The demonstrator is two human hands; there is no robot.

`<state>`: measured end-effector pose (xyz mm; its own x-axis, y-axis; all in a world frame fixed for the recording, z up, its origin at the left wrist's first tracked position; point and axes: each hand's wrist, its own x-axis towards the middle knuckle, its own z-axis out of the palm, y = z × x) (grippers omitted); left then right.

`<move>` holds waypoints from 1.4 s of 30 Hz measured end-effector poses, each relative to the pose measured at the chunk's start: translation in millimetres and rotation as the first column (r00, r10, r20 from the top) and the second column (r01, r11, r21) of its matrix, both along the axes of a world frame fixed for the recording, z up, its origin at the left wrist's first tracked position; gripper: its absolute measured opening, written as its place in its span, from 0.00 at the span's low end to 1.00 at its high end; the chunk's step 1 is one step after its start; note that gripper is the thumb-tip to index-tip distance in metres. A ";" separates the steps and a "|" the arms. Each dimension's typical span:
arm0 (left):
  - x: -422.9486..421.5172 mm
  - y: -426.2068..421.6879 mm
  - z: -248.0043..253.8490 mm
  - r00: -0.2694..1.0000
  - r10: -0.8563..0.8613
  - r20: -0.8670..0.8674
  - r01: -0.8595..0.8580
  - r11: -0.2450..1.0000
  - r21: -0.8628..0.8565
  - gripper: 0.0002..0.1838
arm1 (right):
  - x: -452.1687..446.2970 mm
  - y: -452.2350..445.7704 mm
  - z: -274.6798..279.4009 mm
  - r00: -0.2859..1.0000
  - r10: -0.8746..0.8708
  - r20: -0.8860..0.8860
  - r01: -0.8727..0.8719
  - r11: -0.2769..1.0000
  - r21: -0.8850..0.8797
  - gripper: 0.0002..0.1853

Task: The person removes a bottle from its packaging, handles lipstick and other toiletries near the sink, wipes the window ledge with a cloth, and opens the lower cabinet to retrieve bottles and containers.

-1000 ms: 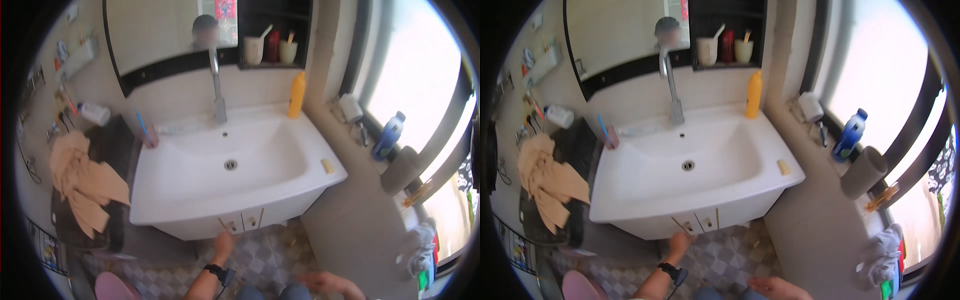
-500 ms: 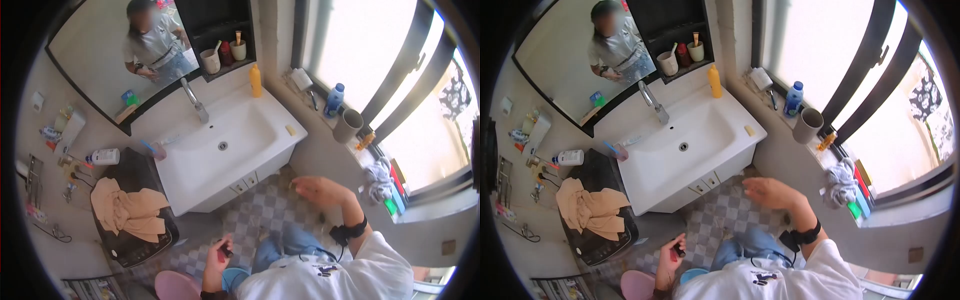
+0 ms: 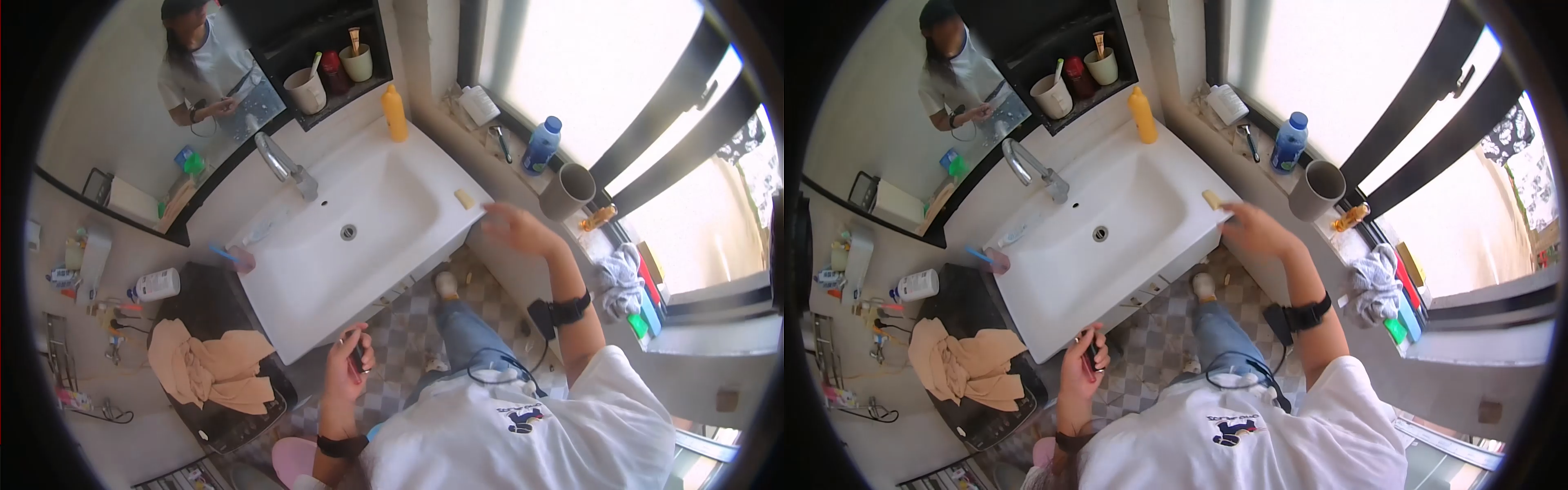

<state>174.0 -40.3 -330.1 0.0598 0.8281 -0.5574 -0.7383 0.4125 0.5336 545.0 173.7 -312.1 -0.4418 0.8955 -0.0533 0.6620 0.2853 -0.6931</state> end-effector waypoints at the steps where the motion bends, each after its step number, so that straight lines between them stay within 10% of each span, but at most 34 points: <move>1: -2.3 12.2 -0.4 1.000 0.002 -0.013 -0.002 1.000 0.025 0.13 | -0.6 28.4 -10.7 0.985 -0.113 -0.132 0.119 0.992 0.038 0.26; 9: 10.1 130.1 11.5 0.987 0.115 -0.110 -0.116 0.993 -0.006 0.08 | -16.4 283.4 -66.4 0.758 -0.645 0.098 0.569 0.727 0.385 0.46; 18: 18.1 215.3 35.1 0.949 0.146 -0.279 -0.150 0.989 0.009 0.06 | -36.2 348.7 -93.1 0.569 -0.779 0.263 0.592 0.610 0.526 0.52; 25: -1.9 245.5 37.5 0.944 -0.104 -0.313 0.100 0.995 -0.029 0.04 | -53.1 292.9 -36.1 0.755 -0.448 -0.479 0.646 0.630 0.430 0.49; 27: 3.7 258.8 44.1 0.917 -0.145 -0.371 0.143 0.989 -0.033 0.04 | -74.1 266.4 -12.0 0.494 -0.192 -0.848 0.458 0.887 0.066 0.40; 31: 18.1 280.5 60.1 0.839 -0.205 -0.504 0.255 0.967 0.031 0.04 | -71.8 235.1 -13.9 0.024 -0.425 -0.905 -0.192 0.886 -0.421 0.35; 37: 25.8 289.7 57.9 0.795 -0.186 -0.578 0.306 0.945 0.118 0.08 | -72.0 202.1 -12.4 -0.004 -0.391 -0.920 -0.454 0.821 -0.346 0.38; 40: 30.9 297.7 55.7 0.906 -0.138 -0.400 0.222 0.960 0.172 0.17 | -90.3 186.2 5.0 0.078 -0.362 -0.929 -0.424 0.831 -0.360 0.46; 42: 39.1 304.1 57.9 0.986 -0.132 0.098 0.133 0.991 -0.001 0.27 | -111.9 174.5 19.3 0.193 -0.292 -0.937 -0.378 0.859 -0.345 0.57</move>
